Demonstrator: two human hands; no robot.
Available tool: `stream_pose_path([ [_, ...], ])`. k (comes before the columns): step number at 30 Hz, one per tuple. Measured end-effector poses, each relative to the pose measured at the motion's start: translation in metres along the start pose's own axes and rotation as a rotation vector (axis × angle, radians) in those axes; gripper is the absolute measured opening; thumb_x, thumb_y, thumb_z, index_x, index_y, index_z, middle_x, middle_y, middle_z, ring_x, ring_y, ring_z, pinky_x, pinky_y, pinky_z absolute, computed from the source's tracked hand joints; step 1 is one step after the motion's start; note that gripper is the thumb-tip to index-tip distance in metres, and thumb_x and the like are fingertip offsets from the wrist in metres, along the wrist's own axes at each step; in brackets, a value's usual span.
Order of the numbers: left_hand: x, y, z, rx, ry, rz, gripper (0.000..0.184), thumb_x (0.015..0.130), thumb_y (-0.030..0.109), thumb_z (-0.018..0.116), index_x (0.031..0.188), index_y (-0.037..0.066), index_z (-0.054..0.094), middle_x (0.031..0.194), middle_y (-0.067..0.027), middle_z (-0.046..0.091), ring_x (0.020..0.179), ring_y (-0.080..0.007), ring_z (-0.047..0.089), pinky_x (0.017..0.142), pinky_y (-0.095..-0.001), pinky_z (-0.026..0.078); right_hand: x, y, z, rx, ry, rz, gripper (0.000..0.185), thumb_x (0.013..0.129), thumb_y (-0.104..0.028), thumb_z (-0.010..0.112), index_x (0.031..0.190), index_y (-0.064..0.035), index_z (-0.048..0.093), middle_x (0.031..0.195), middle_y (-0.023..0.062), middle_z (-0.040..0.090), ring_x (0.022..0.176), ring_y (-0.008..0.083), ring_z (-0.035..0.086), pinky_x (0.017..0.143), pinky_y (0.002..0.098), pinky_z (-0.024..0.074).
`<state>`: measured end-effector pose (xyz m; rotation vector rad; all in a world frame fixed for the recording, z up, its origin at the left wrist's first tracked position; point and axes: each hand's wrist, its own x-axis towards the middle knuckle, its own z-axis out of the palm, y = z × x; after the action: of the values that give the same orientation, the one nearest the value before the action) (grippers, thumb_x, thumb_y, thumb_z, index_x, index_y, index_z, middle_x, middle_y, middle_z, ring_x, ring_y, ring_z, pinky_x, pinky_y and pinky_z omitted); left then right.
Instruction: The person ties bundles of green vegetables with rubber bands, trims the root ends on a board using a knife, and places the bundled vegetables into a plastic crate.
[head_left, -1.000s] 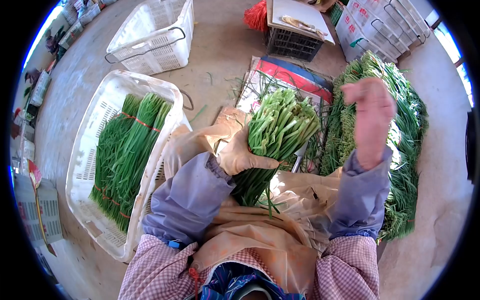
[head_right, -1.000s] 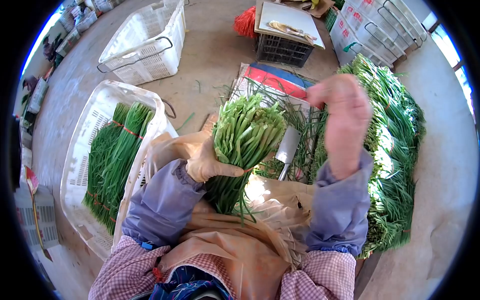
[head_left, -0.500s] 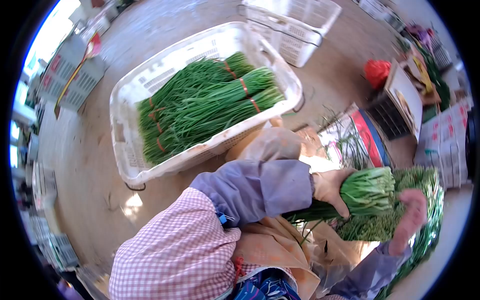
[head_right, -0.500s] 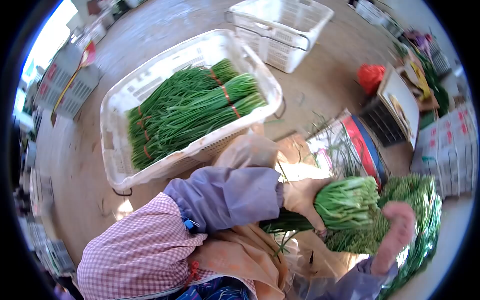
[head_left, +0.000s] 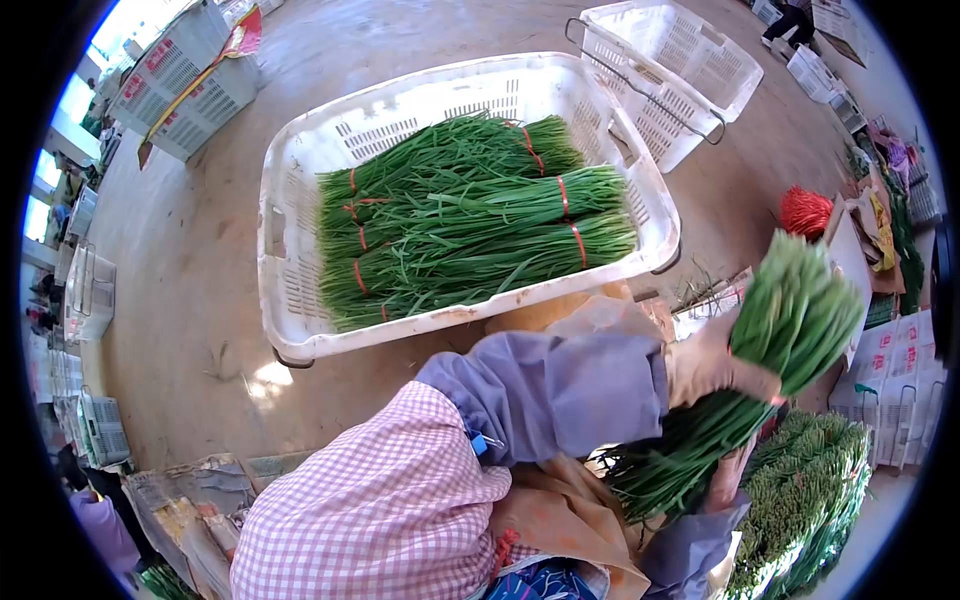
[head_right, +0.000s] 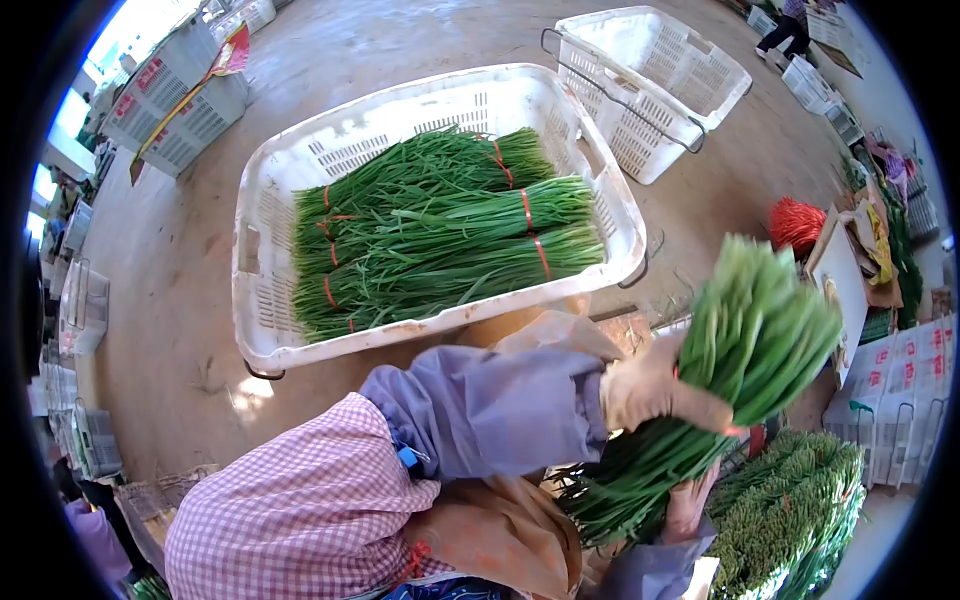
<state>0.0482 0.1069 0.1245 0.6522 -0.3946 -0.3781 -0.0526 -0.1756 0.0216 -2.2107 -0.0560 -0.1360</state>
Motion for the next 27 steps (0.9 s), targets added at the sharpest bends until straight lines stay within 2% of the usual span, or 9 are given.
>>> stream_pose_path([
  [2, -0.001, 0.06, -0.015, -0.134, 0.055, -0.289, 0.056, 0.076, 0.009, 0.078, 0.128, 0.001, 0.059, 0.109, -0.0129, 0.071, 0.097, -0.0217, 0.069, 0.092, -0.0342, 0.054, 0.035, -0.087, 0.035, 0.325, -0.201, 0.138, 0.093, 0.074, -0.037, 0.069, 0.15, -0.0007, 0.029, 0.138, 0.0151, 0.048, 0.128, 0.0311, 0.047, 0.11, 0.042, 0.0358],
  [4, 0.01, 0.098, -0.05, -0.163, 0.063, -0.238, 0.054, 0.083, 0.026, 0.074, 0.129, 0.001, 0.059, 0.112, -0.0164, 0.07, 0.097, -0.024, 0.069, 0.089, -0.0363, 0.056, 0.054, -0.143, 0.07, 0.567, -0.41, 0.203, 0.103, 0.061, -0.005, 0.082, 0.148, -0.0009, 0.028, 0.127, 0.013, 0.056, 0.12, 0.0292, 0.056, 0.107, 0.0407, 0.0435],
  [5, 0.017, 0.124, -0.066, -0.125, 0.014, -0.035, 0.044, 0.078, 0.027, 0.079, 0.111, 0.001, 0.067, 0.099, -0.0115, 0.072, 0.089, -0.0213, 0.07, 0.085, -0.0355, 0.057, 0.059, -0.14, 0.092, 0.618, -0.469, 0.058, 0.115, 0.061, -0.018, 0.093, 0.152, -0.0014, 0.025, 0.131, 0.0133, 0.055, 0.119, 0.0286, 0.056, 0.106, 0.0398, 0.0434],
  [8, 0.008, 0.237, -0.126, 0.022, -0.09, -0.006, 0.057, 0.077, 0.027, 0.081, 0.124, 0.002, 0.06, 0.108, -0.0121, 0.068, 0.091, -0.0209, 0.068, 0.084, -0.0345, 0.056, 0.072, -0.172, 0.118, 0.178, -0.577, -0.284, 0.088, 0.076, -0.021, 0.085, 0.147, -0.0005, 0.038, 0.13, 0.014, 0.06, 0.113, 0.0246, 0.059, 0.101, 0.0376, 0.0465],
  [12, -0.022, 0.393, -0.194, 0.676, 0.126, -0.02, 0.065, 0.079, 0.032, 0.079, 0.131, 0.001, 0.055, 0.114, -0.0124, 0.067, 0.096, -0.0218, 0.067, 0.086, -0.0336, 0.055, 0.071, -0.131, 0.11, 0.543, -0.538, -0.031, 0.049, 0.087, -0.005, 0.068, 0.133, 0.003, 0.054, 0.102, 0.0107, 0.071, 0.086, 0.017, 0.064, 0.082, 0.0328, 0.0529],
  [14, -0.025, 0.435, -0.23, 1.003, 0.222, -0.161, 0.07, 0.08, 0.035, 0.078, 0.135, 0.001, 0.052, 0.117, -0.0126, 0.067, 0.099, -0.0222, 0.067, 0.087, -0.0331, 0.054, 0.066, -0.102, 0.099, 0.555, -0.444, 0.315, 0.047, 0.089, -0.006, 0.066, 0.133, 0.0034, 0.054, 0.101, 0.0118, 0.07, 0.086, 0.0161, 0.064, 0.08, 0.0311, 0.0532],
  [20, 0.045, 0.329, -0.311, 1.409, 0.232, -0.846, 0.08, 0.069, 0.022, 0.087, 0.137, -0.001, 0.051, 0.12, -0.0123, 0.066, 0.104, -0.0198, 0.063, 0.09, -0.0314, 0.048, 0.005, -0.038, 0.103, 0.295, -0.424, 0.541, 0.038, 0.088, -0.005, 0.064, 0.125, 0.0028, 0.06, 0.093, 0.0111, 0.072, 0.079, 0.0131, 0.065, 0.074, 0.0287, 0.0539],
  [24, 0.079, 0.22, -0.391, 1.503, 0.08, -0.665, 0.079, 0.065, 0.03, 0.088, 0.131, 0.0, 0.058, 0.12, -0.0177, 0.066, 0.117, -0.0277, 0.057, 0.102, -0.0358, 0.041, -0.042, -0.02, 0.119, 0.098, -0.446, 0.54, 0.034, 0.085, -0.011, 0.071, 0.118, -0.0028, 0.066, 0.089, 0.0111, 0.073, 0.074, 0.0175, 0.068, 0.07, 0.0309, 0.0553],
  [27, 0.093, 0.158, -0.427, 2.109, 0.215, -0.55, 0.082, 0.062, 0.039, 0.087, 0.128, 0.0, 0.06, 0.118, -0.0166, 0.067, 0.115, -0.0301, 0.057, 0.104, -0.0373, 0.04, -0.066, -0.004, 0.13, 0.024, -0.468, 0.613, 0.036, 0.084, -0.019, 0.072, 0.118, -0.0065, 0.066, 0.092, 0.0112, 0.073, 0.076, 0.0217, 0.07, 0.071, 0.0349, 0.0559],
])
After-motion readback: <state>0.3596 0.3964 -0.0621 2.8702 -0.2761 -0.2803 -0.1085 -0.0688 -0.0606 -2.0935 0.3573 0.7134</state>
